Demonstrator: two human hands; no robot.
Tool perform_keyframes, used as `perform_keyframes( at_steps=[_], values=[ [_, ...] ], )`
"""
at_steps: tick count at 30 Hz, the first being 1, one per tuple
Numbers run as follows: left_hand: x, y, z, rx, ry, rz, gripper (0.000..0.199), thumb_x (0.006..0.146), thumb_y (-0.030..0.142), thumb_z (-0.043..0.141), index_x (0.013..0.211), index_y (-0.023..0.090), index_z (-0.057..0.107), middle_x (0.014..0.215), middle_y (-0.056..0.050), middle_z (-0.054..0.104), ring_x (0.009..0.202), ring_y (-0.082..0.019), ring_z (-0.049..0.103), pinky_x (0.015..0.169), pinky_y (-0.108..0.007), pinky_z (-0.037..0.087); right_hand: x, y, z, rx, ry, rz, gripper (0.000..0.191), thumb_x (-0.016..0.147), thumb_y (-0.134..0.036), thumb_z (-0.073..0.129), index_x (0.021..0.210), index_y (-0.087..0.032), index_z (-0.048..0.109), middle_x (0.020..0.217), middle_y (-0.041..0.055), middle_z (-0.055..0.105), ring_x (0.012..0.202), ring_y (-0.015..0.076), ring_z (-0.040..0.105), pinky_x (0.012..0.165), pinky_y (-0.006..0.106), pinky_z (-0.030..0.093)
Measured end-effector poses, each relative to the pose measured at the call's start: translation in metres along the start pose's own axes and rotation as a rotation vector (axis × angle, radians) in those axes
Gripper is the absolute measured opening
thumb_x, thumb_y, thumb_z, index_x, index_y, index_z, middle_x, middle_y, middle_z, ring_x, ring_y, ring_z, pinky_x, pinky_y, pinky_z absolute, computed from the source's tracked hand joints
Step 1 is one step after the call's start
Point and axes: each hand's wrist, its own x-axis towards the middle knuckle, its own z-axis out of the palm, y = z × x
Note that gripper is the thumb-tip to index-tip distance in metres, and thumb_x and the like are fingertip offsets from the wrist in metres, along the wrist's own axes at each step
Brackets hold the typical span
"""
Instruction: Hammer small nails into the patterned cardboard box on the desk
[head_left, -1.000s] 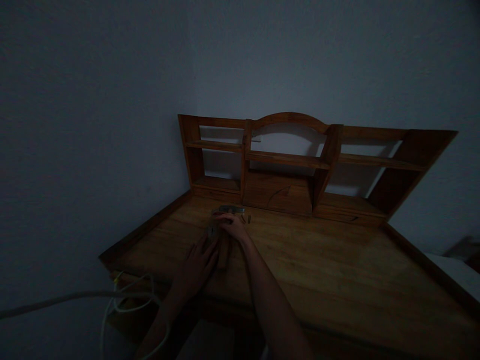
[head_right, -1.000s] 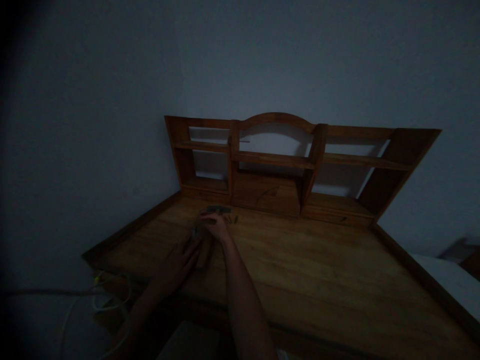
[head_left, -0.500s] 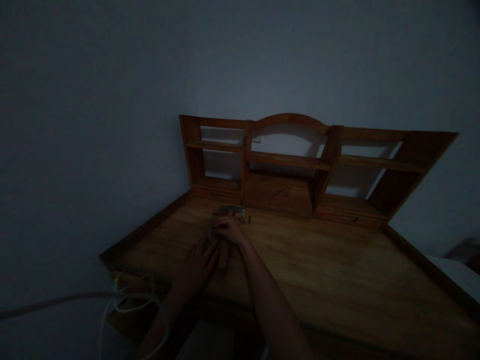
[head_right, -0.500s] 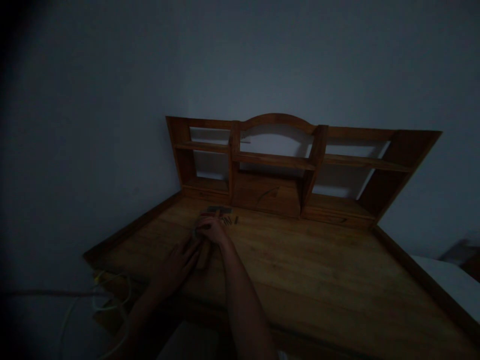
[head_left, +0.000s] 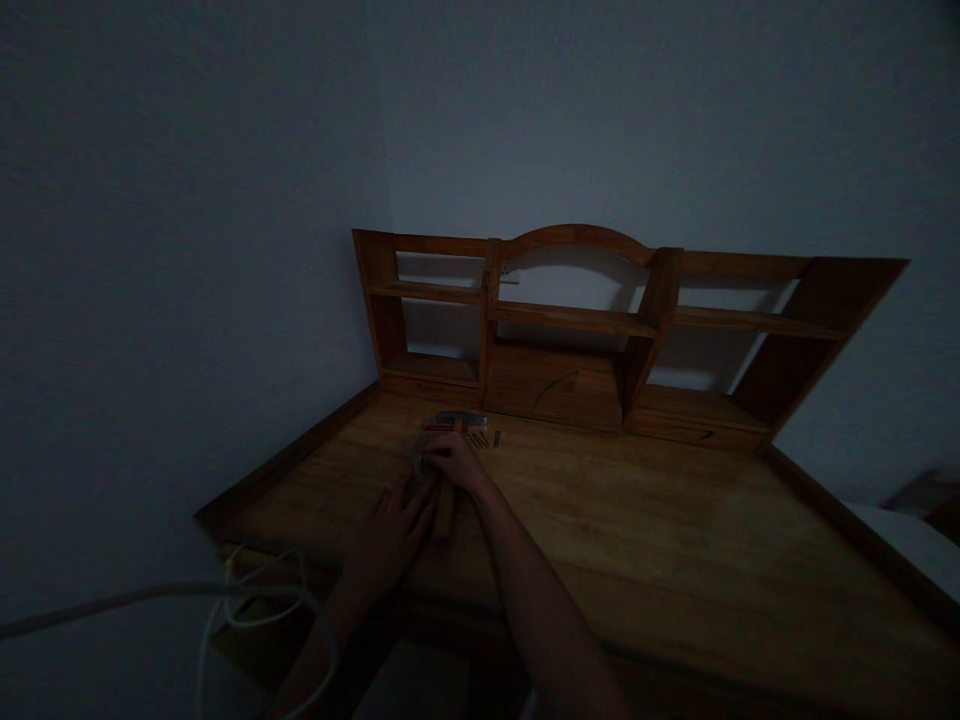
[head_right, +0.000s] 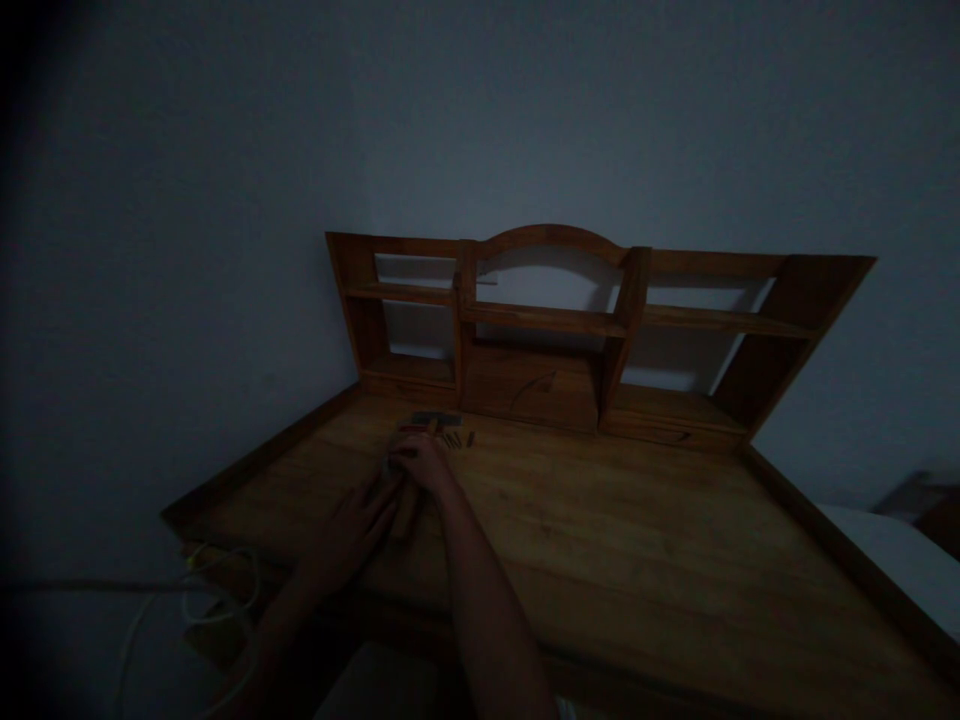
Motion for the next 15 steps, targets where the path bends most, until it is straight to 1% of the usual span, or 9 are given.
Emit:
perform_keyframes(
  at_steps=[2,4,8,12,15],
  values=[
    [0.0,0.0,0.0,0.01,-0.004,0.02,0.042,0.094,0.02,0.033,0.131,0.027,0.052,0.152,0.0,0.032,0.144,-0.028,0.012,0.11,-0.052,0.027,0.001,-0.004,0.001,0.025,0.028,0.001,0.008,0.076,-0.025,0.068,0.08,-0.021,0.073,0.085,0.0025,0.073,0.087,0.019,0.065,0.083,0.031,0.047],
    [0.0,0.0,-0.001,0.008,-0.002,0.03,0.042,0.094,0.02,0.033,0.131,0.027,0.052,0.151,0.0,0.033,0.143,-0.028,0.013,0.11,-0.053,0.026,0.004,-0.01,0.001,0.047,0.07,0.012,0.012,0.079,-0.03,0.065,0.081,-0.02,0.072,0.087,0.0022,0.073,0.085,0.0177,0.066,0.079,0.028,0.048],
    [0.004,0.004,-0.006,-0.04,0.004,-0.041,0.044,0.096,0.027,0.032,0.137,0.027,0.045,0.151,-0.002,0.034,0.14,-0.027,0.023,0.108,-0.051,0.03,0.009,-0.016,0.001,0.044,0.191,0.077,0.02,0.085,-0.035,0.057,0.086,-0.019,0.068,0.088,0.0022,0.072,0.081,0.016,0.066,0.073,0.025,0.05],
    [0.006,0.007,-0.01,-0.085,0.03,-0.136,0.048,0.097,0.032,0.031,0.144,0.028,0.033,0.15,-0.006,0.034,0.136,-0.024,0.033,0.106,-0.047,0.034,0.007,-0.011,-0.008,-0.065,0.335,0.188,0.024,0.09,-0.034,0.048,0.094,-0.018,0.064,0.082,0.0028,0.071,0.078,0.0155,0.065,0.072,0.025,0.048],
    [0.005,0.007,-0.01,-0.103,0.032,-0.099,0.048,0.097,0.03,0.03,0.144,0.029,0.033,0.149,-0.004,0.037,0.138,-0.023,0.029,0.108,-0.047,0.031,0.001,-0.004,-0.021,-0.214,0.449,0.289,0.023,0.089,-0.031,0.048,0.094,-0.017,0.065,0.087,0.0062,0.07,0.083,0.0179,0.063,0.078,0.028,0.045]
  ],
)
